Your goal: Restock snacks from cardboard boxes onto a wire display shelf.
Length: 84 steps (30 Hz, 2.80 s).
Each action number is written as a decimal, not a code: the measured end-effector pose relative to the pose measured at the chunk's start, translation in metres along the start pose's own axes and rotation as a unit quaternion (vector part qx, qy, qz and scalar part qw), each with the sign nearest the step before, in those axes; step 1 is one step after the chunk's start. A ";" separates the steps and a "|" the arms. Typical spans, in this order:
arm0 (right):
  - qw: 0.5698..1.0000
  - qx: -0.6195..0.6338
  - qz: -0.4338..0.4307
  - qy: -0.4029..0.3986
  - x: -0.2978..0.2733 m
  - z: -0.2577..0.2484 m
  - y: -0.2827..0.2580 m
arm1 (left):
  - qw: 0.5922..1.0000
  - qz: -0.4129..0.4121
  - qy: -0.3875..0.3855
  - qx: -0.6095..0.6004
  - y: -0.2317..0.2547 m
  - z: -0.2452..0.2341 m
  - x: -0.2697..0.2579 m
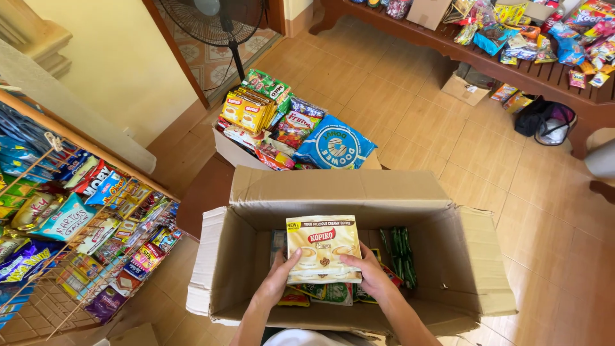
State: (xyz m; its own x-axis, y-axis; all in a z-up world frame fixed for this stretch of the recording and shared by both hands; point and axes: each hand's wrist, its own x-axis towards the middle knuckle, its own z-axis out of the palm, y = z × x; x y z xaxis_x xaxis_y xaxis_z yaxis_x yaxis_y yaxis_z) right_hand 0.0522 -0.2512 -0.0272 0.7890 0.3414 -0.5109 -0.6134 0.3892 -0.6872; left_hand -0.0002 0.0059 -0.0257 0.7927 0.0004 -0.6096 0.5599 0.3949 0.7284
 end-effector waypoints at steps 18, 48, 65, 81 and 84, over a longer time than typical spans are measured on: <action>0.991 -0.130 -0.012 -0.013 -0.008 0.016 -0.030 | 0.992 -0.054 -0.114 0.005 0.011 0.000 0.000; 0.993 -0.116 -0.027 -0.003 0.016 -0.003 -0.005 | 0.995 0.094 -0.031 -0.016 0.024 0.019 -0.018; 0.755 -0.618 0.018 -0.217 0.076 -0.107 0.062 | 0.990 0.118 -0.071 -0.016 0.018 0.015 -0.026; 0.863 -0.486 0.094 -0.105 0.057 -0.109 0.057 | 0.969 0.183 -0.129 -0.104 0.064 0.032 -0.061; 0.892 -0.422 0.017 -0.160 0.108 -0.181 0.126 | 0.964 0.192 -0.149 -0.111 0.073 0.037 -0.074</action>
State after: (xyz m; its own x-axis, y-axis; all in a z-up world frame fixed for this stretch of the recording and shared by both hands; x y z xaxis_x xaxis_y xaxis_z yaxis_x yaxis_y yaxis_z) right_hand 0.0665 -0.3199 -0.2626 0.6370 0.6193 -0.4590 -0.2854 -0.3637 -0.8867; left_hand -0.0089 0.0008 0.0836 0.9839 -0.0655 -0.1665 0.1719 0.6046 0.7778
